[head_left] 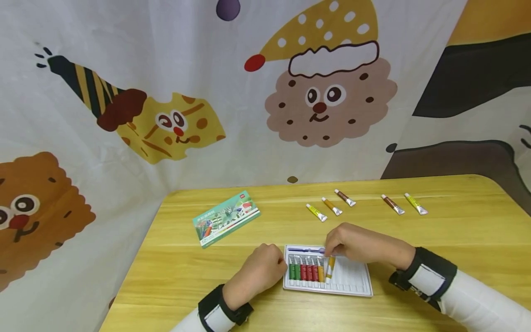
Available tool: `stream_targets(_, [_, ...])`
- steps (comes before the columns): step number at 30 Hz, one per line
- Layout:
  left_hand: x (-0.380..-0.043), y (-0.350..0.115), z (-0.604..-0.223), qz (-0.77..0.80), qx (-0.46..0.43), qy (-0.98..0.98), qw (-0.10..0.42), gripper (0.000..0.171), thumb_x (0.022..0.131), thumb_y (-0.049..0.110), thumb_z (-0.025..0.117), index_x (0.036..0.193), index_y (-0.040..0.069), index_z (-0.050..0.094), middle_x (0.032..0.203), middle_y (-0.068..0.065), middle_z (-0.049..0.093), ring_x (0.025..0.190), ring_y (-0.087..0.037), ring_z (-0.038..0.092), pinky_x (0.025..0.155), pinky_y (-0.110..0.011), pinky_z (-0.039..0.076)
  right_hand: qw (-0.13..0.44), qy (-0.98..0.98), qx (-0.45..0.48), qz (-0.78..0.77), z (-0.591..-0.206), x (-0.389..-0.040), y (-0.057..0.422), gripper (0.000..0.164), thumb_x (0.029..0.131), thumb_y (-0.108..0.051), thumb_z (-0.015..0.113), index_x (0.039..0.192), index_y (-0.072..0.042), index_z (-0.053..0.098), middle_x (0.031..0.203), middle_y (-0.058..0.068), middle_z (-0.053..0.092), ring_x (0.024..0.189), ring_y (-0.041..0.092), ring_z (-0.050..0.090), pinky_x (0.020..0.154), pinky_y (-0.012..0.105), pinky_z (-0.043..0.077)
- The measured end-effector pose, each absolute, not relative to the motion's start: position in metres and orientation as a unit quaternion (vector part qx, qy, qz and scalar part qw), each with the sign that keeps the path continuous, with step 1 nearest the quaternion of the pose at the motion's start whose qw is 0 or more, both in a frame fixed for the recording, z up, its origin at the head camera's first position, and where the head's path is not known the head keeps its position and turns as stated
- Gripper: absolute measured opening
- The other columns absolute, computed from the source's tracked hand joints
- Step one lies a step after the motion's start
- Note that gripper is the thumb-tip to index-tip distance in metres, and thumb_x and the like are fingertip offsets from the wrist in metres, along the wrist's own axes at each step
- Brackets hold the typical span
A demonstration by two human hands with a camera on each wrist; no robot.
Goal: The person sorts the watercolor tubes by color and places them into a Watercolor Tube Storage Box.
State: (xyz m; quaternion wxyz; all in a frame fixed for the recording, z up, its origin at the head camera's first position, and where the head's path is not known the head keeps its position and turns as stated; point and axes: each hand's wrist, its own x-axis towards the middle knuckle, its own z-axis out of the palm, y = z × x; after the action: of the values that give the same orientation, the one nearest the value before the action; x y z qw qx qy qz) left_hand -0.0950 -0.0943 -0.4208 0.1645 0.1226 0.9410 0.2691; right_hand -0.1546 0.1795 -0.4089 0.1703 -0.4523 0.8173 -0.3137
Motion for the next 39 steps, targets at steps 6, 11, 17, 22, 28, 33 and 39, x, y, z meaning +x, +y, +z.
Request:
stream_targets(6, [-0.095,-0.094,-0.420,0.268,0.124,0.941,0.165,0.039,0.097,0.010,0.068,0.059,0.013,0.060,0.052,0.004,0.040,0.045,-0.011,0.042,0.044,-0.024,0.031,0.186,0.808,-0.439,-0.346,-0.409,-0.153,0.182,0.034,0.090,0.016,0.068,0.099,-0.012,0.084,0.098,-0.006,0.077,0.093,0.006,0.070,0.083,0.028,0.059])
stream_targets(11, [-0.095,-0.094,-0.419,0.269,0.123,0.942,0.162,0.042,0.096,0.009,0.068,0.056,0.014,0.054,0.051,0.005,0.038,0.044,-0.010,0.040,0.044,-0.024,0.030,0.160,0.815,-0.452,-0.327,-0.415,-0.150,0.179,0.034,0.089,0.015,0.070,0.097,-0.016,0.084,0.094,-0.013,0.074,0.092,0.003,0.065,0.083,0.026,0.058])
stream_targets(17, [-0.093,-0.094,-0.420,0.267,0.119,0.944,0.155,0.047,0.093,0.009,0.068,0.054,0.017,0.042,0.050,0.007,0.034,0.042,-0.009,0.037,0.043,-0.024,0.028,0.127,0.822,-0.450,-0.325,-0.422,-0.148,0.175,0.033,0.091,0.012,0.070,0.099,-0.017,0.084,0.093,-0.013,0.071,0.090,0.007,0.065,0.082,0.024,0.057])
stream_targets(22, [-0.092,-0.093,-0.420,0.272,0.112,0.943,0.157,0.048,0.094,0.009,0.068,0.054,0.017,0.043,0.050,0.007,0.033,0.042,-0.009,0.037,0.042,-0.024,0.027,0.122,0.827,-0.438,-0.330,-0.424,-0.147,0.173,0.031,0.090,0.012,0.071,0.099,-0.015,0.084,0.093,-0.012,0.072,0.090,0.004,0.066,0.081,0.024,0.058])
stream_targets(28, [-0.093,-0.093,-0.421,0.272,0.106,0.942,0.164,0.047,0.094,0.011,0.067,0.054,0.017,0.043,0.050,0.007,0.033,0.042,-0.009,0.037,0.042,-0.024,0.027,0.124,0.831,-0.424,-0.338,-0.422,-0.144,0.171,0.027,0.090,0.011,0.073,0.100,-0.012,0.084,0.097,-0.007,0.075,0.091,0.005,0.068,0.078,0.024,0.059])
stream_targets(33, [-0.092,-0.093,-0.422,0.275,0.100,0.941,0.169,0.047,0.095,0.012,0.066,0.055,0.016,0.043,0.051,0.007,0.034,0.042,-0.010,0.037,0.042,-0.025,0.028,0.120,0.835,-0.414,-0.343,-0.422,-0.144,0.170,0.023,0.089,0.008,0.076,0.098,-0.012,0.083,0.096,-0.005,0.076,0.090,0.010,0.071,0.076,0.025,0.059])
stream_targets(39, [-0.092,-0.092,-0.422,0.272,0.106,0.942,0.166,0.048,0.094,0.012,0.066,0.053,0.017,0.041,0.049,0.008,0.031,0.041,-0.009,0.035,0.041,-0.024,0.027,0.080,0.874,-0.385,-0.286,-0.417,-0.137,0.172,0.014,0.091,-0.003,0.079,0.094,-0.016,0.082,0.090,-0.013,0.072,0.079,0.001,0.061,0.070,0.026,0.055])
